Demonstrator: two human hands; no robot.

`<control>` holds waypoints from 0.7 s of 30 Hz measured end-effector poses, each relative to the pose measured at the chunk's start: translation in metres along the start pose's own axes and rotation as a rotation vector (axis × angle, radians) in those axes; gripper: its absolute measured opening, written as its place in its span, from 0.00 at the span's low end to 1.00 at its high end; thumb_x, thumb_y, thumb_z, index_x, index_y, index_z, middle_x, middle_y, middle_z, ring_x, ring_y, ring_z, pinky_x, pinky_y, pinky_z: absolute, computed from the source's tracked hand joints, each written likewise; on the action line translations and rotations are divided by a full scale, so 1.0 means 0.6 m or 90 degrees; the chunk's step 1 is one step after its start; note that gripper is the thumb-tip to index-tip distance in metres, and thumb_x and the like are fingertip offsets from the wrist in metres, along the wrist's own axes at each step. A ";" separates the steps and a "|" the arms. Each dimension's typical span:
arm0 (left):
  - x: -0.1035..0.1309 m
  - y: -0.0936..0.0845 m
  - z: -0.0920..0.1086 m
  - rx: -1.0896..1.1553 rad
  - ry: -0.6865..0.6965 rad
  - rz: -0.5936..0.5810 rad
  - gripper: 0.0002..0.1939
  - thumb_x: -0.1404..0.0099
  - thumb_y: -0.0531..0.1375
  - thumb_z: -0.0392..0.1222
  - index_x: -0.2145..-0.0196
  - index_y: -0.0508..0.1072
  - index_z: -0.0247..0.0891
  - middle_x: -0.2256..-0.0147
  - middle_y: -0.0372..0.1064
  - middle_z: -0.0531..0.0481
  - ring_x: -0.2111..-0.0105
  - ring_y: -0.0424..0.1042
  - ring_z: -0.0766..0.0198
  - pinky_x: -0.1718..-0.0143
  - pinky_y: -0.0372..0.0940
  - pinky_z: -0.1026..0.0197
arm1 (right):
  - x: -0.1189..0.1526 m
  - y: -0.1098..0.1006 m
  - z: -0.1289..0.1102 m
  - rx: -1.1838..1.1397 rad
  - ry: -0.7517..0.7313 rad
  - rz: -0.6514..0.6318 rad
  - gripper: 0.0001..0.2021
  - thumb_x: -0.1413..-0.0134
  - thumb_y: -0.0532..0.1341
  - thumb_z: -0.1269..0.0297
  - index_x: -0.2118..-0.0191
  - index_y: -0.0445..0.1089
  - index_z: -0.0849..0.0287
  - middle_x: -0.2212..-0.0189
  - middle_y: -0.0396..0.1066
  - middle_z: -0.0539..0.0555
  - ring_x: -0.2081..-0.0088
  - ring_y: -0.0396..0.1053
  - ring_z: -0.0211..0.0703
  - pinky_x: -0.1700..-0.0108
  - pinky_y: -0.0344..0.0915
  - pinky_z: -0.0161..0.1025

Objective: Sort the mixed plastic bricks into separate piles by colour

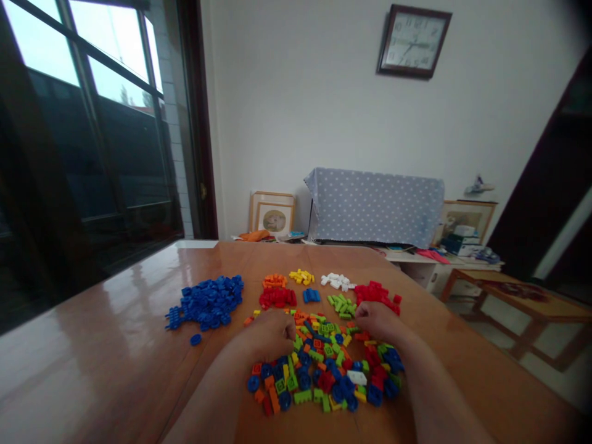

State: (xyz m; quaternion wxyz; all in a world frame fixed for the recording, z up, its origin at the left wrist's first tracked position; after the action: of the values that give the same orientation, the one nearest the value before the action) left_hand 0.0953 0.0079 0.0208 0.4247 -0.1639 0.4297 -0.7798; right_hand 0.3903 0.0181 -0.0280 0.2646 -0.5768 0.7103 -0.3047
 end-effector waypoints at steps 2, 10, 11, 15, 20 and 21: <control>-0.001 0.005 -0.003 -0.023 0.003 0.002 0.09 0.56 0.58 0.32 0.77 0.77 0.42 0.73 0.73 0.51 0.75 0.67 0.63 0.77 0.49 0.66 | 0.003 0.010 -0.001 0.014 0.001 -0.034 0.03 0.66 0.63 0.73 0.81 0.72 0.59 0.84 0.69 0.48 0.78 0.61 0.35 0.76 0.47 0.32; -0.005 0.009 -0.010 -0.068 -0.005 0.026 0.07 0.57 0.60 0.32 0.78 0.74 0.41 0.74 0.72 0.51 0.74 0.67 0.61 0.76 0.50 0.64 | 0.017 0.020 -0.004 0.026 0.012 -0.097 0.06 0.66 0.63 0.72 0.86 0.69 0.59 0.89 0.64 0.48 0.81 0.58 0.34 0.77 0.45 0.33; -0.005 0.009 -0.008 -0.080 -0.005 0.026 0.06 0.57 0.60 0.32 0.78 0.74 0.41 0.73 0.72 0.50 0.73 0.67 0.61 0.76 0.50 0.64 | 0.018 0.018 -0.006 0.023 0.008 -0.094 0.04 0.66 0.63 0.72 0.84 0.70 0.59 0.88 0.65 0.48 0.80 0.59 0.34 0.77 0.46 0.32; -0.007 0.019 -0.004 -0.127 -0.017 -0.029 0.06 0.53 0.57 0.33 0.77 0.73 0.40 0.75 0.72 0.51 0.74 0.66 0.63 0.76 0.49 0.64 | 0.011 -0.001 -0.011 0.005 -0.007 -0.032 0.04 0.58 0.61 0.68 0.79 0.71 0.60 0.83 0.69 0.48 0.77 0.62 0.35 0.76 0.50 0.31; -0.008 0.022 -0.003 -0.153 -0.032 -0.065 0.05 0.49 0.56 0.35 0.76 0.72 0.39 0.74 0.72 0.51 0.73 0.67 0.64 0.77 0.48 0.64 | -0.017 -0.021 0.006 0.001 0.007 0.083 0.07 0.51 0.58 0.65 0.76 0.69 0.60 0.77 0.73 0.52 0.72 0.66 0.39 0.72 0.55 0.32; -0.008 0.020 -0.003 -0.153 -0.034 -0.061 0.05 0.49 0.56 0.35 0.76 0.71 0.39 0.73 0.72 0.51 0.73 0.68 0.64 0.77 0.48 0.65 | -0.021 -0.021 0.011 0.002 0.011 0.094 0.07 0.51 0.58 0.66 0.76 0.69 0.60 0.77 0.73 0.53 0.73 0.67 0.40 0.72 0.55 0.33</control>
State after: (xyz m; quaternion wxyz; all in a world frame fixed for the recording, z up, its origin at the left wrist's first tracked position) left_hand 0.1035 0.0094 0.0105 0.3757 -0.2544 0.5004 -0.7374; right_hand 0.4060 0.0277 -0.0227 0.2808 -0.5198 0.7528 -0.2903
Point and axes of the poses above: each hand's wrist, its own x-axis away from the middle knuckle, its own y-axis out of the palm, z = x × y, the point moved 8 cm from there along -x, towards the middle knuckle
